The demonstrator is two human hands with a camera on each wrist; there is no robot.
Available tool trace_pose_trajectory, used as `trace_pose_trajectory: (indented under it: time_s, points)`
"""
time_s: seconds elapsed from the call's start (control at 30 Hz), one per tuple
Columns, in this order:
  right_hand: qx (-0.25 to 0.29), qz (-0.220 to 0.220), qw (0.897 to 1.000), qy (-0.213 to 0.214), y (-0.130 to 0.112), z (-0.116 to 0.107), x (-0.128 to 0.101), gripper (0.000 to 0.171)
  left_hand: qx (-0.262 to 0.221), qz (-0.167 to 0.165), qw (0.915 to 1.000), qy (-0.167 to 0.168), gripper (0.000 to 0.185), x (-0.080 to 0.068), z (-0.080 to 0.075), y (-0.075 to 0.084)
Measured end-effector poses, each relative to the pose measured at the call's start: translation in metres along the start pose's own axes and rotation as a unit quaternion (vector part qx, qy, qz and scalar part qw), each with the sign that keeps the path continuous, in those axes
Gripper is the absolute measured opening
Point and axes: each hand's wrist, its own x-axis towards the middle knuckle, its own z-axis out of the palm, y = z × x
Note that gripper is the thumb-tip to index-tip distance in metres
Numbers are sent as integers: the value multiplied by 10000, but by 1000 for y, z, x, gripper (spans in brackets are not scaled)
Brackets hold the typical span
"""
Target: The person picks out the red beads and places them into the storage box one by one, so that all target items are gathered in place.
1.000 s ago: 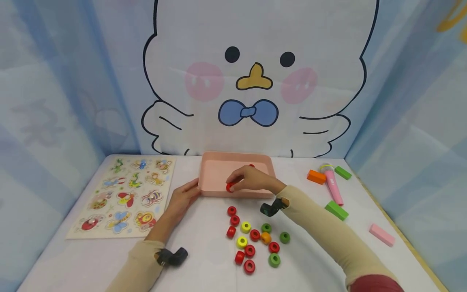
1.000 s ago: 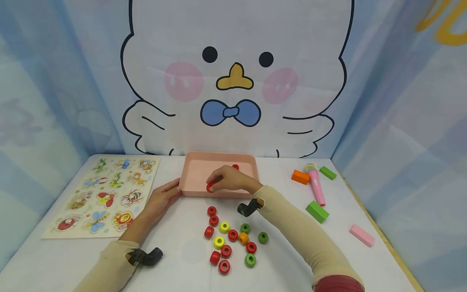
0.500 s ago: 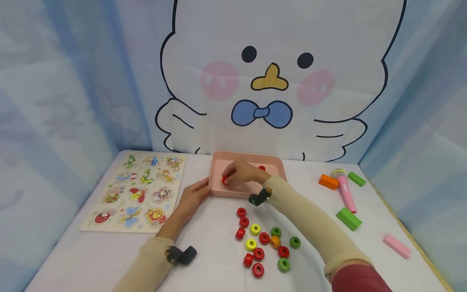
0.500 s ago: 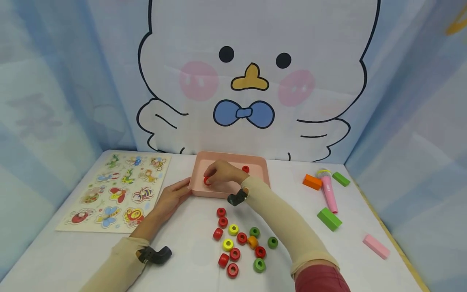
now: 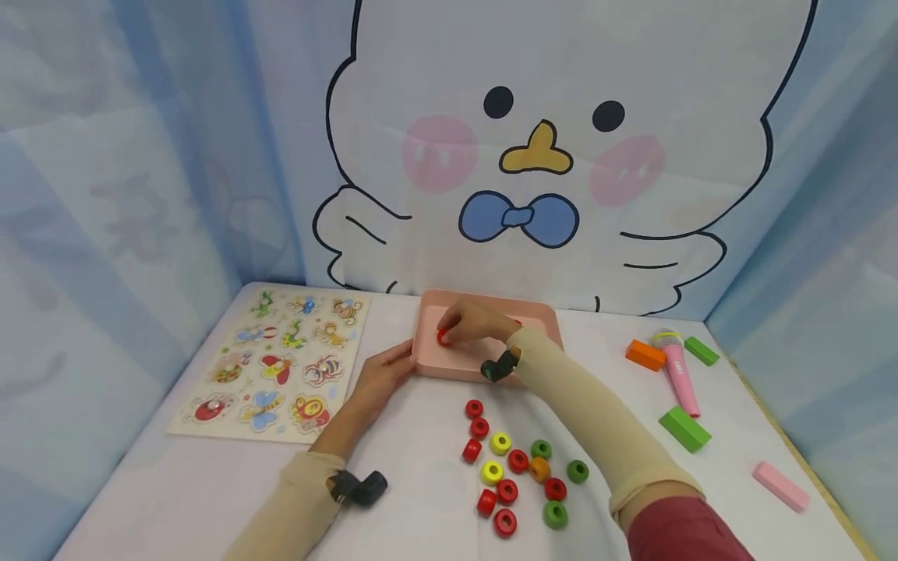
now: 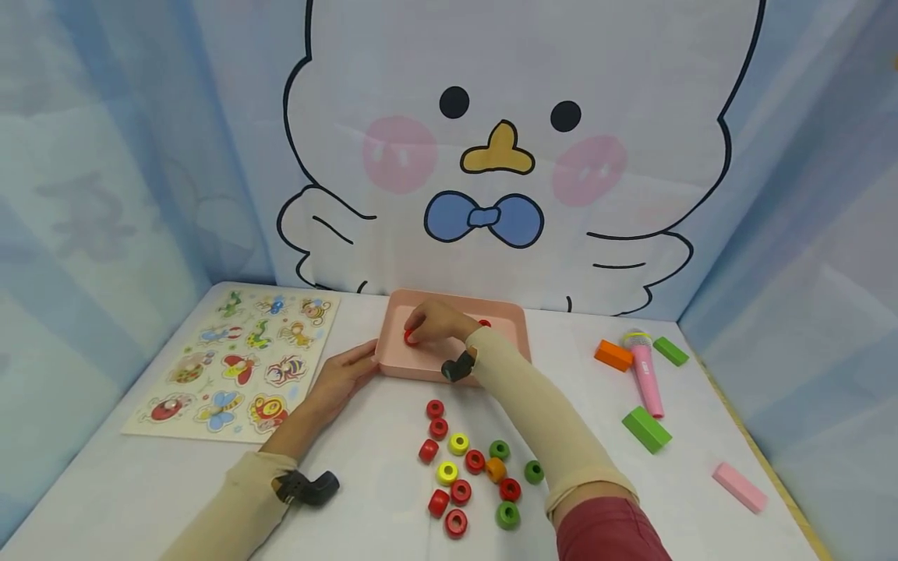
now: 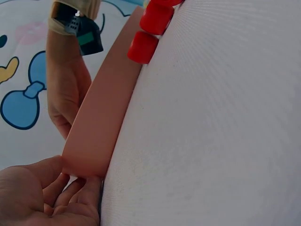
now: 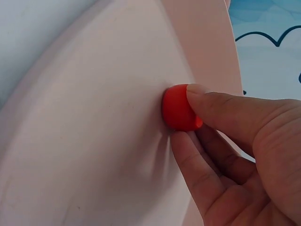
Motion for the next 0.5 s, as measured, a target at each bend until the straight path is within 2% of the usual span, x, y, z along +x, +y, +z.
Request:
trace_pose_trajectory:
  time_s: [0.17, 0.37, 0.5]
  points:
    - [69, -66, 9999, -73, 2, -1, 2, 25, 117, 44, 9999, 67, 45, -2, 3, 1]
    - [204, 86, 9997, -38, 4, -1, 0, 29, 74, 37, 9999, 62, 45, -2, 3, 2]
    - [485, 235, 9985, 74, 8, -4, -9, 31, 125, 17, 9999, 95, 46, -1, 2, 3]
